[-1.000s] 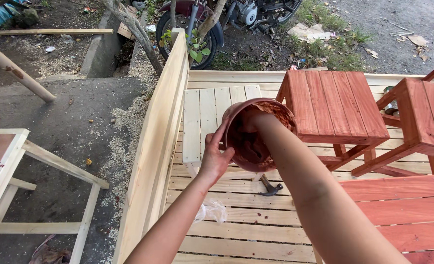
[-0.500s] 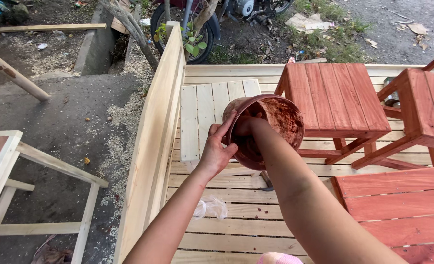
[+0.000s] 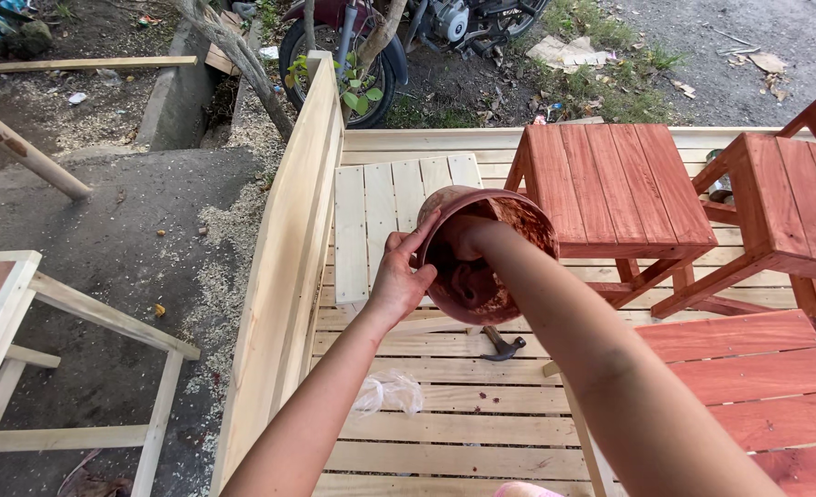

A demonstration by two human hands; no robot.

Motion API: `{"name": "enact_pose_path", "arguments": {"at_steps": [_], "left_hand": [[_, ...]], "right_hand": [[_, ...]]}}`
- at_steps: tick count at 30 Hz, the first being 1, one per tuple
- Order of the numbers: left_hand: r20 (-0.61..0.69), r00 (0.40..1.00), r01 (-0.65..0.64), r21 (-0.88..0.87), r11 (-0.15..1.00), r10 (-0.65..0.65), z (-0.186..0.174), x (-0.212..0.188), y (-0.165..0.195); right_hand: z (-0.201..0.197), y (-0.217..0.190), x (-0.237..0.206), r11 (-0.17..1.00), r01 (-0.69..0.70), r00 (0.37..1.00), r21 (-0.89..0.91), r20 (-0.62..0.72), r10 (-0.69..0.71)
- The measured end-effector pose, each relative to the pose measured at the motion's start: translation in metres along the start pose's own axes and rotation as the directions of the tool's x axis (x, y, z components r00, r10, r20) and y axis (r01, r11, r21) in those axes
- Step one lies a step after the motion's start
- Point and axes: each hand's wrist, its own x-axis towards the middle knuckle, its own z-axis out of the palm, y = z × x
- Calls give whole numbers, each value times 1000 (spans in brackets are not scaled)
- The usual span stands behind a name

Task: The person applies reddish-brown stain to a wooden stool using a cloth. They rub the stain onto the seat and legs, periodically dipping the cloth into a bucket to reload stain. The stool is turned to access different sides during the process.

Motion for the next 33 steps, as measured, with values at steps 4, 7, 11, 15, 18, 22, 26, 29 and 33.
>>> {"name": "enact_pose_path", "arguments": {"at_steps": [4,7,11,15,18,22,26,29,33], "left_hand": [[13,956,292,-120,949,-292,-3,7,3],[-51,953,286,-171,943,-298,-5,16,10],[-34,895,403,-363,840,-445,-8,26,26],[19,906,363,-549,753,-423,-17,25,39],[18,895,357,-627,693,-445,-23,23,41],[21,887,400,-530,747,-460,-27,20,32],[-25,936,336,-240,911,-352,-12,10,24],[-19,961,267,-192,944,-276,-10,4,18],[35,960,279,-167,946,-277,-18,-4,13]], "right_hand": [[-15,3,-24,995,96,988,25,-121,-92],[-30,1,-43,995,99,985,24,-147,-95],[-51,-5,-61,1000,10,981,1,-195,-10],[-70,-15,-73,975,-110,975,-195,-213,68],[-75,-20,-81,984,-76,926,-162,-378,9],[-68,-14,-70,997,-8,943,-75,-331,-17],[-46,-1,-26,985,-163,986,50,-21,164],[-25,13,0,925,-341,940,166,39,339],[-2,14,17,864,-425,904,270,78,420]]}}
